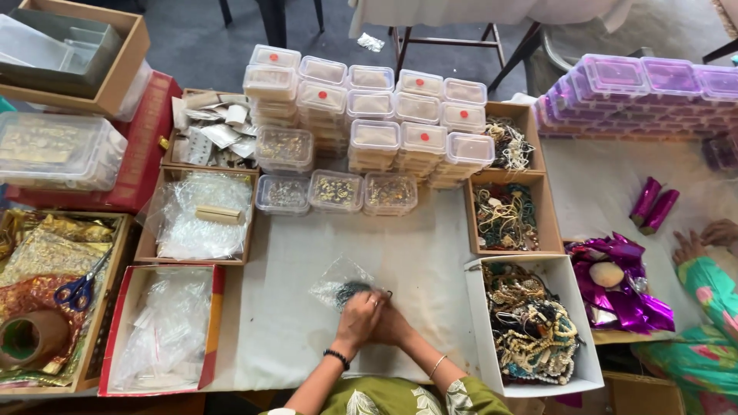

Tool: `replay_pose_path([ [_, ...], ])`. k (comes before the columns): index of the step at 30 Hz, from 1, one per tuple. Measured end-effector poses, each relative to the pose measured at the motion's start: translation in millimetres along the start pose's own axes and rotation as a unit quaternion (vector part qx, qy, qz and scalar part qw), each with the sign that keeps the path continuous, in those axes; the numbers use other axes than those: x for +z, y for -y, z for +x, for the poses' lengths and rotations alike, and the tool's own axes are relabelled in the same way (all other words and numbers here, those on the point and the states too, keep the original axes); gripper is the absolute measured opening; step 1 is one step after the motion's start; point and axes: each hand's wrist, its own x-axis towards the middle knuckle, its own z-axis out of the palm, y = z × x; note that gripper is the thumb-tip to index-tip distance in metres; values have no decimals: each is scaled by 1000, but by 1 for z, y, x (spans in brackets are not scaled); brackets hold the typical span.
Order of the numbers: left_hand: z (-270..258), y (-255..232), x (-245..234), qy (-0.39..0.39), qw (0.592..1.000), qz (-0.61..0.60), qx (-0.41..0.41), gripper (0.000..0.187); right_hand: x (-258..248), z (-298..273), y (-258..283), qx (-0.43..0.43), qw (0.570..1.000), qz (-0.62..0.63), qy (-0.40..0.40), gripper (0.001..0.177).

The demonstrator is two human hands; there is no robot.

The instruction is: The person opens a cardboard box using scissors and then organizes small plastic containers filled with jewelry components on a table. They proceed to pick up various beaded necklaces and bracelets, placing them into clear plastic bags for packaging.

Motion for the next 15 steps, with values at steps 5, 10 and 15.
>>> replay_pose_path([
  [5,-45,17,-15,-33,990,-71,-115,16,-37,11,35,4,999,0,37,55],
  [10,-59,28,-26,48,947,-59,-314,21,-52,-22,38,-93,992,-24,-77,54],
  [15,-53,45,-15,65,979,80,-176,27,-22,-64,11,50,981,-59,-180,36],
])
